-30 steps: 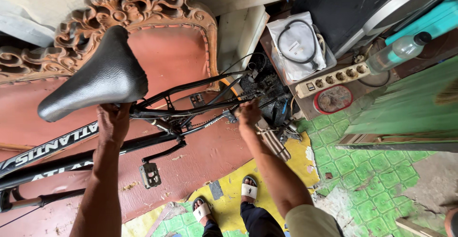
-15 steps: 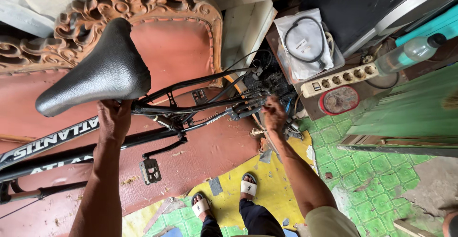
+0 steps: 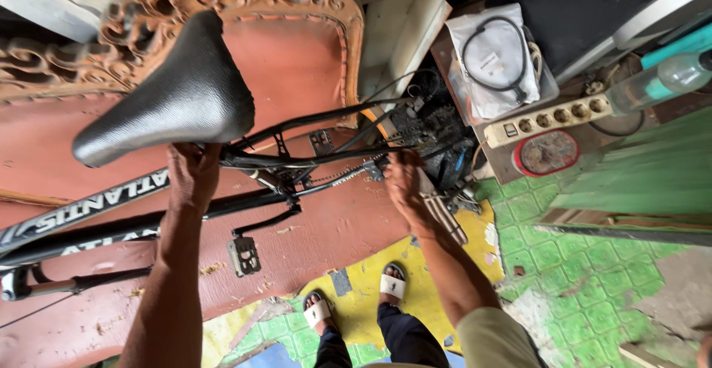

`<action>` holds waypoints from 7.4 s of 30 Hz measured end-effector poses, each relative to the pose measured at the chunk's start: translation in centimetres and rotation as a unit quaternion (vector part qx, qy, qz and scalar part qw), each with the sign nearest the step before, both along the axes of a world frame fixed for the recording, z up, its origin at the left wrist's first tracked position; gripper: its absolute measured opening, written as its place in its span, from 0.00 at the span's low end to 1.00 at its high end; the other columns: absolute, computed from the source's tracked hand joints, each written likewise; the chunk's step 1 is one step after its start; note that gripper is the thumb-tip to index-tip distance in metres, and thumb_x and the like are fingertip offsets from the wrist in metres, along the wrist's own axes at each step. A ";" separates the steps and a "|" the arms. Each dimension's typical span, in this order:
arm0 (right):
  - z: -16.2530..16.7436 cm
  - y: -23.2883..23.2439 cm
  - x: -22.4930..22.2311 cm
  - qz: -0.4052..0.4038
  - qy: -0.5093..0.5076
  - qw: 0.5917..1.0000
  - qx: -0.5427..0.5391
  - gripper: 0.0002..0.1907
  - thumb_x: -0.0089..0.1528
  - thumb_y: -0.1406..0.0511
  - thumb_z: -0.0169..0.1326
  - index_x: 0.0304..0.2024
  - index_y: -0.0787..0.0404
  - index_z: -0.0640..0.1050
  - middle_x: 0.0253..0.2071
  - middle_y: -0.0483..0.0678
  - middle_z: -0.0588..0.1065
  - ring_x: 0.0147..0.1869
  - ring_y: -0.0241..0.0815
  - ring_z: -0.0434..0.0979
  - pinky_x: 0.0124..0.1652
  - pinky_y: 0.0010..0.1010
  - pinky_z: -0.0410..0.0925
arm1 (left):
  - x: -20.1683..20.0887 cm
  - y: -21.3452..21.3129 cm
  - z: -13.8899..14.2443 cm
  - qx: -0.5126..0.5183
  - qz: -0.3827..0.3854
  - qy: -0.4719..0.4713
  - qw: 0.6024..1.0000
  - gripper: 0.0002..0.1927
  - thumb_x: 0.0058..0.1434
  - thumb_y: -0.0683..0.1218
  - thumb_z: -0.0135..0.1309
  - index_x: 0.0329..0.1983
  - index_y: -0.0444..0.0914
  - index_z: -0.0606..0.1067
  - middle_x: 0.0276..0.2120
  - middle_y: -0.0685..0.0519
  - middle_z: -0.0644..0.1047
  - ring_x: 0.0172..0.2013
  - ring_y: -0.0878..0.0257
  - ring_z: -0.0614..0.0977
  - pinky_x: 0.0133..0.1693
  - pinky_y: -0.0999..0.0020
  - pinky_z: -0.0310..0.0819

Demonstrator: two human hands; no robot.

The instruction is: The person repairs a mountain bike frame laid on an old sofa. They first handle a wrench and small parts near the workbench, then adjust the handlebar and stem by hand, reposition the frame, and work on the chain and crank area, wiping and manipulating the chain links with their hands.

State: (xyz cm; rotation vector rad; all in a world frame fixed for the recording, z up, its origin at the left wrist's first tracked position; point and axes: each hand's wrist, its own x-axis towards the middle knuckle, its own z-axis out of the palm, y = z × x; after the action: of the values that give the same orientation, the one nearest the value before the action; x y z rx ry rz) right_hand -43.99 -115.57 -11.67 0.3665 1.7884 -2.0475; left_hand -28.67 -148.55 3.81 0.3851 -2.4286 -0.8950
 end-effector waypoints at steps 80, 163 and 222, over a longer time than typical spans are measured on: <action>-18.6 -7.0 10.0 0.258 0.607 0.663 0.354 0.24 0.64 0.75 0.44 0.61 0.52 0.74 0.60 0.43 0.74 0.49 0.50 0.84 0.47 0.37 0.78 | 12.2 9.2 -39.1 -0.462 0.126 0.092 0.873 0.26 0.53 0.41 0.51 0.57 0.28 0.71 0.54 0.38 0.73 0.59 0.41 0.70 0.64 0.42 0.53; -8.1 -24.0 12.8 0.000 0.831 0.457 0.316 0.38 0.57 0.77 0.49 0.72 0.66 0.62 0.74 0.61 0.56 0.76 0.57 0.56 0.51 0.50 0.64 | 19.1 -2.6 -23.0 -0.377 0.287 -0.232 0.850 0.17 0.59 0.42 0.58 0.52 0.37 0.78 0.66 0.40 0.65 0.71 0.36 0.57 0.70 0.46 0.45; -11.7 -2.6 2.1 -0.209 0.762 0.478 0.384 0.24 0.61 0.72 0.56 0.60 0.58 0.79 0.61 0.47 0.76 0.67 0.48 0.70 0.61 0.49 0.58 | 19.5 -1.9 -23.6 -0.414 0.304 -0.210 0.832 0.21 0.60 0.45 0.55 0.57 0.38 0.76 0.63 0.43 0.69 0.70 0.37 0.58 0.69 0.48 0.48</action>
State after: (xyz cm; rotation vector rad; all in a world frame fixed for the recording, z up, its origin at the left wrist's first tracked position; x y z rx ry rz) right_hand -41.87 -118.20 -23.34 -1.5673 3.9037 -1.3507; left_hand -9.20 -150.45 -19.77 0.9920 -2.5163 0.5767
